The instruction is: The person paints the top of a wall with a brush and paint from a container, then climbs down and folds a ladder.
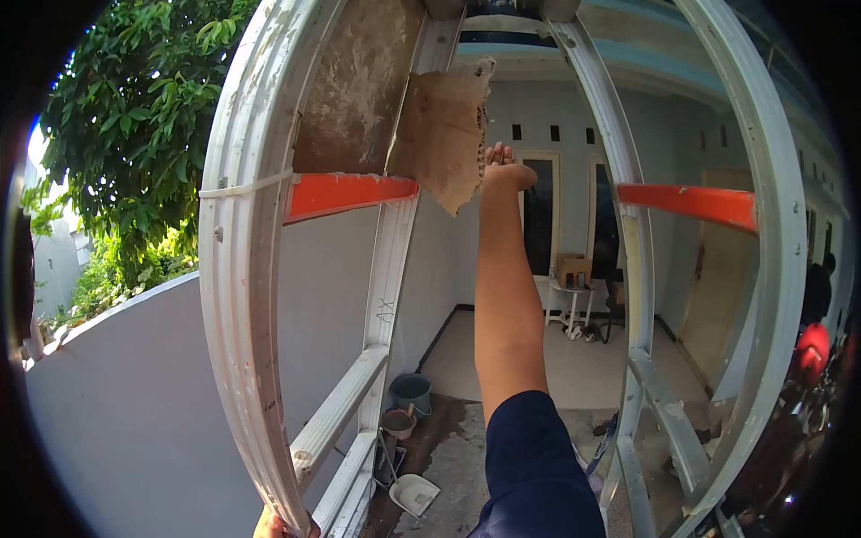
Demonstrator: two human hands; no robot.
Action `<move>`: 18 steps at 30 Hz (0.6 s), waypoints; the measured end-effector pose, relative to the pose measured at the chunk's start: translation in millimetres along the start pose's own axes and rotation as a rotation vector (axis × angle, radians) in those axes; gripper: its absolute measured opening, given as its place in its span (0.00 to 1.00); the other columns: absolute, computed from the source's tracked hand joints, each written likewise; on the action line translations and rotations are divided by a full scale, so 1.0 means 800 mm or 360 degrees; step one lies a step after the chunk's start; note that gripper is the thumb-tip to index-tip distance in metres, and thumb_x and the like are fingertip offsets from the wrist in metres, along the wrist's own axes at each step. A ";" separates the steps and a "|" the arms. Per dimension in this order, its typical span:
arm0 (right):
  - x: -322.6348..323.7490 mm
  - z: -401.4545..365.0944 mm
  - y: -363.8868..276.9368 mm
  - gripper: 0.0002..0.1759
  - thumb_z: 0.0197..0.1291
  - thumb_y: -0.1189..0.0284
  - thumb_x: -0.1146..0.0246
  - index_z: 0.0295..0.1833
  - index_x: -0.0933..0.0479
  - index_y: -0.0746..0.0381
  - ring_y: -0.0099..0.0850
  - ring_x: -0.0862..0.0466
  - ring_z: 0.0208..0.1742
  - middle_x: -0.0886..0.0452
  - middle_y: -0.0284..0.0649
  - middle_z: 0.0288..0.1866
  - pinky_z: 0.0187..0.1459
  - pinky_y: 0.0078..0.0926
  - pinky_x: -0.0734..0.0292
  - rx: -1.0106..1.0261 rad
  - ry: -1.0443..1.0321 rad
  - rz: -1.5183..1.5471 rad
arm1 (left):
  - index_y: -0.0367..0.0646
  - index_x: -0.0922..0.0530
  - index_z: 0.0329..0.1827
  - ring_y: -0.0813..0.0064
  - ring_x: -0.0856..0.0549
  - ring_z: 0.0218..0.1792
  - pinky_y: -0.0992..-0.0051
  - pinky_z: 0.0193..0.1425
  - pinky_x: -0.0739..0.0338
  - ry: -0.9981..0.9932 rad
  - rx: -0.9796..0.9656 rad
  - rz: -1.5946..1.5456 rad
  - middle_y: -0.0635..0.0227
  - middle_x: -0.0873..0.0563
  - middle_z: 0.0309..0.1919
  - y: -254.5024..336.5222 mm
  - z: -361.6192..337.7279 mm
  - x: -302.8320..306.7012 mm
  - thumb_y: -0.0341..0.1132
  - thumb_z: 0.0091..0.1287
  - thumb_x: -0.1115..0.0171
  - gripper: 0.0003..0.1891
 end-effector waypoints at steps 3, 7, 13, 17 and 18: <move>-0.005 -0.011 0.018 0.32 0.75 0.53 0.66 0.66 0.34 0.69 0.45 0.17 0.51 0.22 0.47 0.57 0.52 0.46 0.25 0.0028 0.0045 0.0033 | 0.32 0.21 0.51 0.70 0.17 0.21 0.70 0.23 0.24 0.0004 0.0010 -0.0001 0.60 0.16 0.25 0.004 0.002 -0.007 0.52 0.75 0.44 0.26; -0.210 -0.066 0.077 0.35 0.74 0.48 0.63 0.67 0.31 0.65 0.41 0.17 0.55 0.20 0.45 0.59 0.60 0.43 0.27 -0.0300 -0.0436 0.0269 | 0.32 0.21 0.51 0.71 0.17 0.20 0.71 0.22 0.24 0.0028 0.0022 -0.0007 0.60 0.16 0.24 0.016 0.002 -0.005 0.53 0.75 0.44 0.26; -0.186 -0.078 0.053 0.37 0.73 0.43 0.60 0.68 0.27 0.61 0.36 0.18 0.59 0.18 0.43 0.62 0.69 0.40 0.30 -0.0340 -0.0504 0.0247 | 0.31 0.21 0.51 0.71 0.17 0.19 0.71 0.21 0.24 0.0057 0.0021 -0.0022 0.60 0.16 0.23 0.012 0.006 0.004 0.53 0.75 0.45 0.27; -0.098 -0.013 0.021 0.36 0.73 0.43 0.59 0.67 0.26 0.60 0.36 0.18 0.58 0.18 0.43 0.60 0.67 0.40 0.29 -0.0256 -0.0439 0.0176 | 0.31 0.21 0.51 0.71 0.17 0.18 0.72 0.20 0.24 0.0051 0.0012 -0.0024 0.60 0.16 0.22 0.013 0.010 0.004 0.54 0.75 0.45 0.27; -0.119 -0.008 0.028 0.35 0.73 0.44 0.59 0.66 0.26 0.60 0.36 0.18 0.58 0.18 0.43 0.60 0.67 0.40 0.29 -0.0283 -0.0464 0.0199 | 0.31 0.21 0.51 0.71 0.17 0.17 0.72 0.20 0.24 0.0053 0.0012 -0.0023 0.59 0.16 0.22 0.013 0.011 0.004 0.54 0.75 0.45 0.28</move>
Point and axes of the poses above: each hand's wrist, its own z-axis towards the middle knuckle, its own x-axis out of the back of the hand, y = z × x, the point moved 3 cm from there along z, towards the middle knuckle
